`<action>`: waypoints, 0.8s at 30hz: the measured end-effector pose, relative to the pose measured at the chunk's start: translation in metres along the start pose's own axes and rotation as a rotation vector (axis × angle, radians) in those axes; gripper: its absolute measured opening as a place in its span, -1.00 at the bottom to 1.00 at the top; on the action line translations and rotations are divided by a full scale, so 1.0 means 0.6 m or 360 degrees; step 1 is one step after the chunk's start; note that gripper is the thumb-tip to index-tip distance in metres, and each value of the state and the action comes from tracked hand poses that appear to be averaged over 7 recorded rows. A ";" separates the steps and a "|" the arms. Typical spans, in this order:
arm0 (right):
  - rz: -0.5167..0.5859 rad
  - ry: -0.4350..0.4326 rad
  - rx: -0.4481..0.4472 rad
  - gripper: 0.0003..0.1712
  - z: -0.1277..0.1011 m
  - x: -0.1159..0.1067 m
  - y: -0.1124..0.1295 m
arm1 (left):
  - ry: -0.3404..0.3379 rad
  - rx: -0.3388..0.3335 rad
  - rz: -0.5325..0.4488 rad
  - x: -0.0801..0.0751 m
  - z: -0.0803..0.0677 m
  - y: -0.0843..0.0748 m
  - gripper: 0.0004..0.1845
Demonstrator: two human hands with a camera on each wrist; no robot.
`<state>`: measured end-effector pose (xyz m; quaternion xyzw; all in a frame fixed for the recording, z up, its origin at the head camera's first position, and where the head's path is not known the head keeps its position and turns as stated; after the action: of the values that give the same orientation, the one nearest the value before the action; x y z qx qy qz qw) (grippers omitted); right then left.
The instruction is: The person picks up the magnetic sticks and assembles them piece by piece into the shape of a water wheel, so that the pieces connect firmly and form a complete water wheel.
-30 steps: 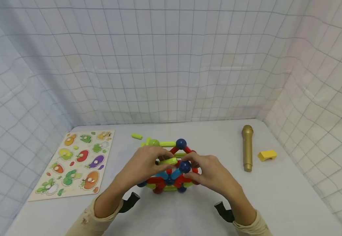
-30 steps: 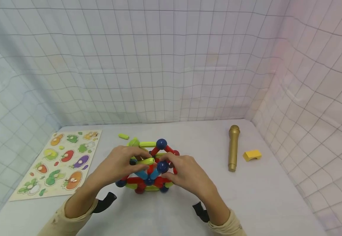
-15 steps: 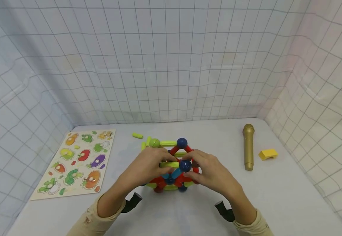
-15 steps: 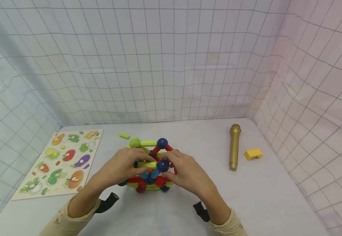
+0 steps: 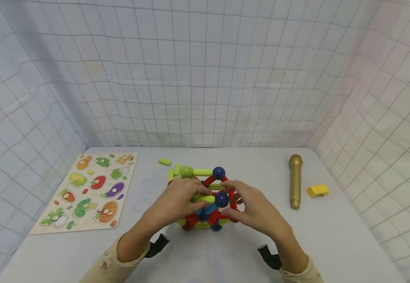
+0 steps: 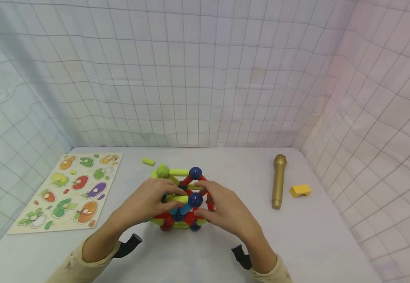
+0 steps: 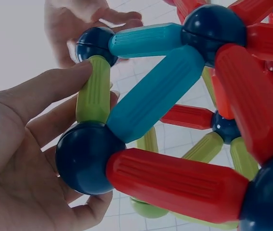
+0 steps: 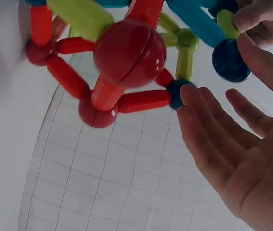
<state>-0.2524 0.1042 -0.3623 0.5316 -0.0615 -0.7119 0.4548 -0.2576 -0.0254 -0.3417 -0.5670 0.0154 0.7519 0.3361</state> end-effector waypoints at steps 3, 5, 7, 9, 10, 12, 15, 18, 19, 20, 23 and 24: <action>-0.0077 0.0031 0.0173 -0.42 -0.010 -0.001 -0.039 | -0.0005 -0.0016 -0.0012 0.003 0.000 0.002 -0.77; -0.0112 0.0089 0.0237 -0.49 -0.018 0.006 -0.061 | -0.0009 -0.0019 -0.0027 0.004 -0.001 0.003 -0.76; -0.0136 0.0159 0.0243 -0.54 -0.025 0.018 -0.075 | -0.0004 -0.0026 -0.0057 0.003 -0.003 0.006 -0.75; -0.0129 0.0216 0.0216 -0.57 -0.027 0.029 -0.080 | -0.0014 -0.0056 -0.0135 -0.005 -0.004 0.016 -0.72; -0.0110 0.0229 0.0199 -0.59 -0.028 0.034 -0.079 | -0.0037 -0.0080 -0.0184 -0.013 -0.004 0.026 -0.72; -0.0096 0.0233 0.0162 -0.65 -0.026 0.039 -0.076 | -0.0126 -0.0154 -0.0267 -0.036 0.003 0.060 -0.73; -0.0075 0.0242 0.0136 -0.74 -0.024 0.043 -0.069 | -0.0323 -0.0306 -0.0279 -0.070 0.027 0.143 -0.72; -0.0069 0.0249 0.0114 -0.77 -0.023 0.045 -0.064 | -0.0394 -0.0458 -0.0113 -0.067 0.058 0.236 -0.72; -0.0065 0.0248 0.0112 -0.77 -0.023 0.044 -0.064 | -0.0364 -0.0493 -0.0053 -0.054 0.068 0.263 -0.73; -0.0063 0.0246 0.0112 -0.77 -0.024 0.044 -0.064 | -0.0312 -0.0524 0.0007 -0.037 0.076 0.287 -0.73; -0.0069 0.0244 0.0121 -0.77 -0.027 0.043 -0.068 | -0.0085 -0.0623 0.0136 0.025 0.088 0.338 -0.73; -0.0072 0.0243 0.0127 -0.77 -0.028 0.043 -0.070 | -0.0008 -0.0665 0.0169 0.044 0.088 0.349 -0.71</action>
<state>-0.2640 0.1168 -0.4115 0.6033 -0.0429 -0.6764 0.4203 -0.4153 -0.1534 -0.4206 -0.6209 -0.1119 0.7567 0.1711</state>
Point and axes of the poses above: each hand's wrist, its own z-axis towards the middle knuckle, its own x-axis out of the palm, y = z × x, the point moved 10 cm from there along z, towards the middle knuckle, and after that the axes turned 12 degrees about -y, right-handed, at the moved point
